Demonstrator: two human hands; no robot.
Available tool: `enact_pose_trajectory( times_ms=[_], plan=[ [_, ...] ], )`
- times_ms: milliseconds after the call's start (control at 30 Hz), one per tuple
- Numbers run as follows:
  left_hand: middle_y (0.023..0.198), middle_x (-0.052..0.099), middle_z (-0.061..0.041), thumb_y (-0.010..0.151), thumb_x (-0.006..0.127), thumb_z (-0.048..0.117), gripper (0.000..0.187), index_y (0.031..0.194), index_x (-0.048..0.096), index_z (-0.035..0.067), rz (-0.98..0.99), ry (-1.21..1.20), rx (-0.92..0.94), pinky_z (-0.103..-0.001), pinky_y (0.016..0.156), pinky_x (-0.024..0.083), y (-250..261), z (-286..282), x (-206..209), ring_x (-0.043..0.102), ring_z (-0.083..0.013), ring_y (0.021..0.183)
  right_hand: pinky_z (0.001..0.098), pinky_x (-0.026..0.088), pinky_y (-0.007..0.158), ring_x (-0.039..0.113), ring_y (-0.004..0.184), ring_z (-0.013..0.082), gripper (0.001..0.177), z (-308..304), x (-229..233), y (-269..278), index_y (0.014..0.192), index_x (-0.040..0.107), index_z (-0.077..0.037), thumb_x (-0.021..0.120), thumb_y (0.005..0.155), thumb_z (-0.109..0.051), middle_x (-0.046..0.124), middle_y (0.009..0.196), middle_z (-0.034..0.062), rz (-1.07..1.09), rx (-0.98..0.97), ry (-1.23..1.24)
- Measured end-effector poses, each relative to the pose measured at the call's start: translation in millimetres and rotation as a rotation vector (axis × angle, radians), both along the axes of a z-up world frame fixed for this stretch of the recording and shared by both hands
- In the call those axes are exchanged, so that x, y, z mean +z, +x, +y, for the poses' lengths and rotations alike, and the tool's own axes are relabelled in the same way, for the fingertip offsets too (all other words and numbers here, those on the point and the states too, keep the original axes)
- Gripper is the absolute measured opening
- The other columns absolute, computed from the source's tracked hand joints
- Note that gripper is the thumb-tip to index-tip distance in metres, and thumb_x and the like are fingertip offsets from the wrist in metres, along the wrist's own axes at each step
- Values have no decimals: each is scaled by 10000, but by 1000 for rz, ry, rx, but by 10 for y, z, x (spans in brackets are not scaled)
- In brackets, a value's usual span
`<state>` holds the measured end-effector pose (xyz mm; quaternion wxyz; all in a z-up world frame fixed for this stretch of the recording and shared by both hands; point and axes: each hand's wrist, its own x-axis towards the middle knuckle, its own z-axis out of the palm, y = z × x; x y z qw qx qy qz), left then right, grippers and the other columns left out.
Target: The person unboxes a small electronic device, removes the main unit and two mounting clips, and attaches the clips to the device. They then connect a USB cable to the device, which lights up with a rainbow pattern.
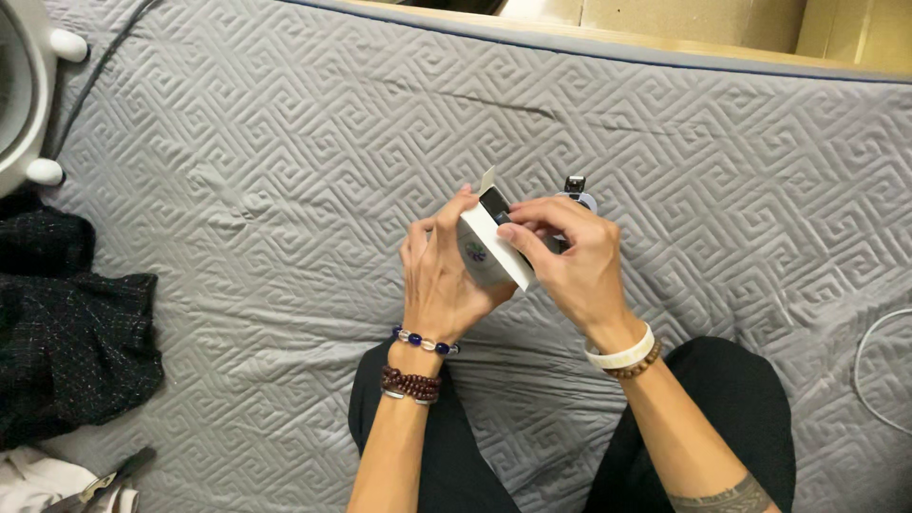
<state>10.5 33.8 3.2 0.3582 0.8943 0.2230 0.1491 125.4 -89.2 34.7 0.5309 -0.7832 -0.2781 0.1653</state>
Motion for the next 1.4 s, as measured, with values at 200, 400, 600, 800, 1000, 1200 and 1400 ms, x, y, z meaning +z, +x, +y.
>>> enact_pose_trajectory(
  times_ms=[200, 400, 600, 800, 1000, 1200, 1400],
  plan=[
    [1451, 550, -76, 564, 964, 282, 1119, 1465, 306, 181, -20, -62, 34, -484, 981, 472, 36, -26, -20, 554, -352, 1146, 300, 558, 786, 624, 878, 177, 240, -65, 33, -29, 1186, 742, -85, 656, 970, -146, 657, 1159, 88, 52, 6, -86],
    [1342, 557, -121, 581, 990, 289, 1234, 1519, 213, 92, -66, -122, 101, -503, 1022, 440, 62, -16, 26, 546, -365, 1160, 359, 454, 1029, 517, 1139, 215, 236, -198, -27, 38, 1206, 767, -126, 642, 1005, -125, 616, 1351, 129, -324, 197, -45],
    [1362, 547, -156, 499, 1038, 273, 1215, 1460, 310, 120, -114, -205, 117, -482, 997, 468, 46, -5, 7, 554, -357, 1196, 329, 502, 1028, 593, 1131, 149, 474, -398, -224, 101, 1391, 584, 3, 658, 944, -134, 617, 1371, 85, 477, 243, 227],
    [1243, 533, -131, 493, 1034, 318, 1132, 1363, 339, 114, -116, -353, 112, -458, 978, 513, 61, 45, -85, 581, -325, 1181, 319, 502, 1083, 632, 1205, 149, 457, -438, -468, 27, 1409, 562, -36, 718, 1031, -240, 669, 1274, 74, 554, 206, 395],
    [1376, 543, -123, 549, 1002, 222, 1050, 1397, 391, 117, -159, -283, 7, -464, 1027, 495, 38, -90, -91, 551, -352, 1236, 257, 513, 869, 596, 979, 84, 336, -314, -539, -80, 1307, 653, -25, 714, 1013, -177, 648, 1098, 31, 603, -23, 216],
    [1376, 550, -99, 570, 989, 216, 1041, 1415, 392, 104, -185, -256, -8, -457, 1030, 495, 54, -145, -83, 552, -348, 1222, 251, 464, 791, 565, 877, 101, 193, -269, -250, -84, 1098, 715, -33, 785, 918, -34, 598, 1105, 44, 121, -1, 123],
    [1425, 539, -103, 594, 976, 201, 997, 1392, 386, 104, -190, -215, 69, -455, 1050, 488, 67, -154, -38, 546, -348, 1242, 291, 533, 858, 678, 977, 180, 152, -276, 117, -36, 1112, 668, -1, 560, 1008, -19, 683, 1093, 87, -23, 79, 54]
  ],
)
